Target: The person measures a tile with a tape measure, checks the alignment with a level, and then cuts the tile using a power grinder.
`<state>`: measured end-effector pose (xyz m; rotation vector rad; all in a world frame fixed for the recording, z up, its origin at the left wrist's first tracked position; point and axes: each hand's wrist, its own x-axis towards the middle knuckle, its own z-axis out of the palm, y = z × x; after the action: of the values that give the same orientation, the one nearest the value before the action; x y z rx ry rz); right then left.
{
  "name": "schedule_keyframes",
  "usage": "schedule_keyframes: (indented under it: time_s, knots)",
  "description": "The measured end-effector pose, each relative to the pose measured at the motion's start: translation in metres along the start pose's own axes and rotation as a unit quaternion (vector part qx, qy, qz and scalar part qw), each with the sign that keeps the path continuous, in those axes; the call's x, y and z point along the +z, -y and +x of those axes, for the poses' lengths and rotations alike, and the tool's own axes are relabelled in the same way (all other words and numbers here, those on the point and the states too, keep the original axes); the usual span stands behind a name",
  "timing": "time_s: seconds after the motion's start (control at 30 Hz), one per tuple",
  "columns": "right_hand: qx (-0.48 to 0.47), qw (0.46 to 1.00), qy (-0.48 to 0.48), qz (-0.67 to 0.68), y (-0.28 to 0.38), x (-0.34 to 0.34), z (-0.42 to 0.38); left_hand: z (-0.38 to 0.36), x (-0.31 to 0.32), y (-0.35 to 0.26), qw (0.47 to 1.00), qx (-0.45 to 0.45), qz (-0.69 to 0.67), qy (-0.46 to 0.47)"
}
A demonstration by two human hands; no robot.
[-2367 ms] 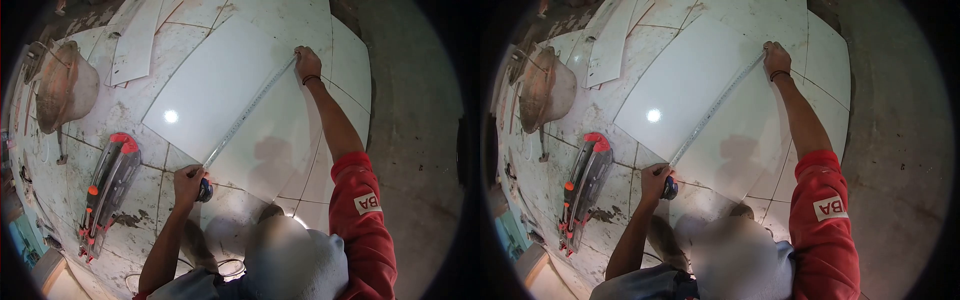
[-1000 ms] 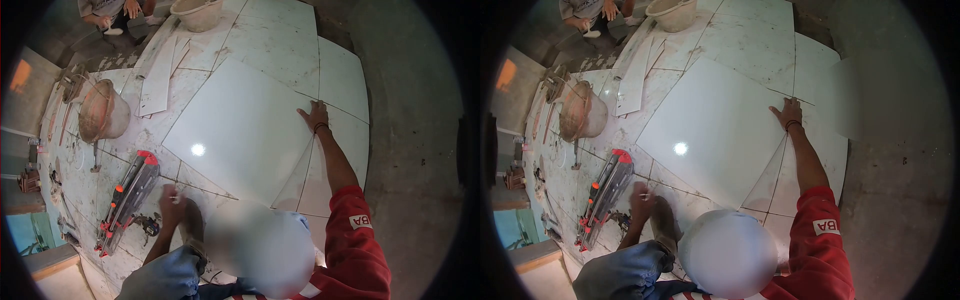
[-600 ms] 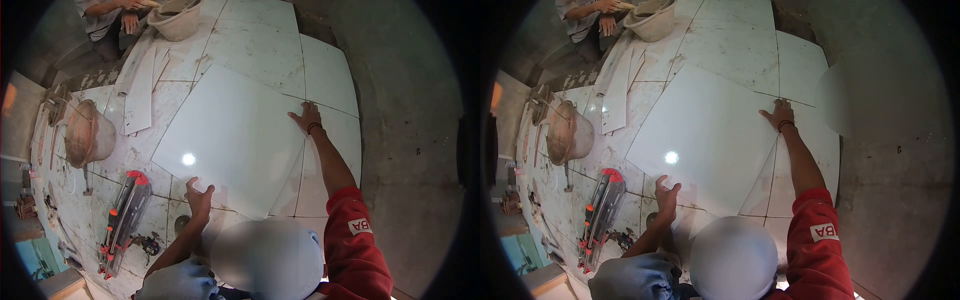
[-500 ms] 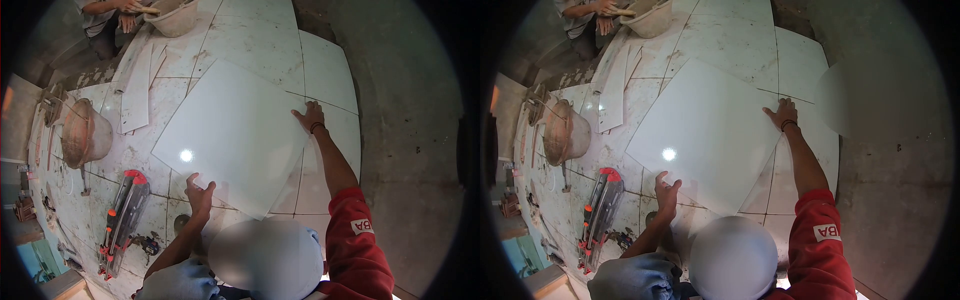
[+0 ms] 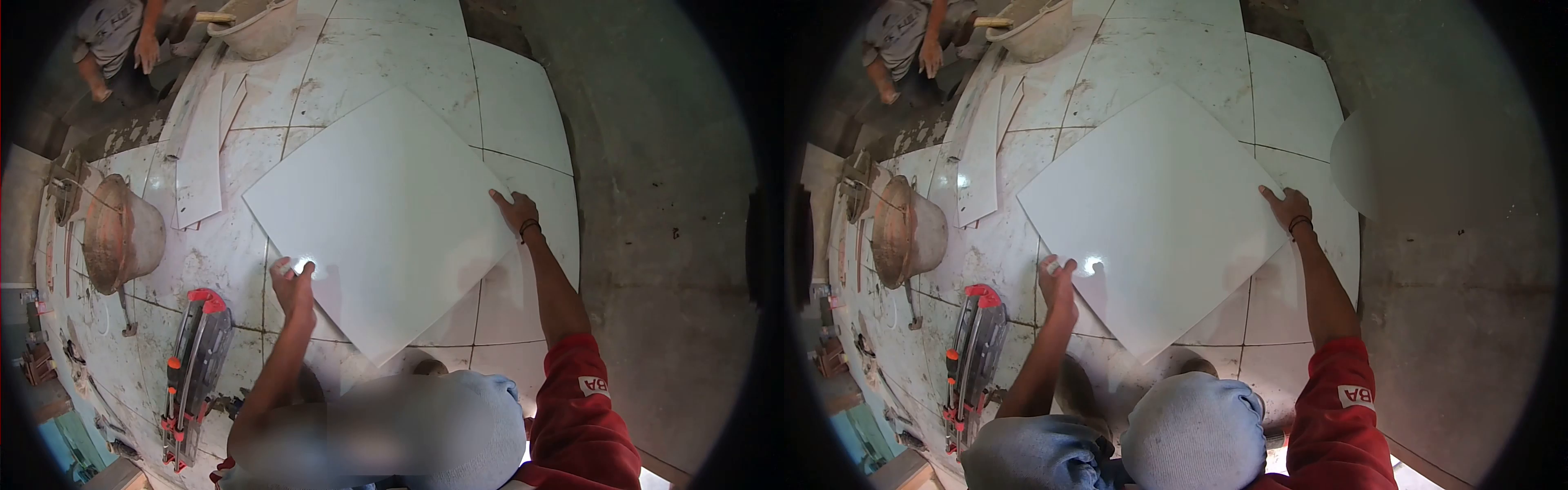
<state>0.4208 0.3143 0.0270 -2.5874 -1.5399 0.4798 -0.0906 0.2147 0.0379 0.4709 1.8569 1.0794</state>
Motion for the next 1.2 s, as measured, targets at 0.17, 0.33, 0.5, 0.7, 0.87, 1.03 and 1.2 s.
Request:
schedule_keyframes:
  time_s: [0.17,0.33,0.5,0.7,0.87,1.03,1.2]
  knots:
    - [0.085,0.994,0.052,0.040,0.006,-0.020,-0.056,0.048,-0.002,-0.016,0.999,-0.047,0.001,0.014]
    - [0.149,0.987,-0.052,0.025,0.006,-0.006,-0.124,0.065,0.000,-0.028,1.000,-0.018,0.024,-0.009]
    - [0.265,0.960,-0.001,0.086,0.015,0.023,-0.220,0.102,-0.007,-0.053,0.991,0.055,0.116,-0.018]
    - [0.302,0.934,-0.116,0.149,0.030,0.078,-0.283,0.128,-0.003,-0.063,0.978,0.123,0.165,0.023]
    - [0.325,0.933,-0.087,0.129,0.036,0.078,-0.278,0.137,0.010,-0.071,0.964,0.165,0.203,0.054]
    - [0.195,0.928,-0.181,0.260,0.004,0.112,-0.253,0.169,0.032,-0.048,0.904,0.250,0.345,-0.044]
    - [0.160,0.965,-0.111,0.175,-0.017,0.120,-0.232,0.131,0.044,-0.094,0.911,0.156,0.377,-0.060]
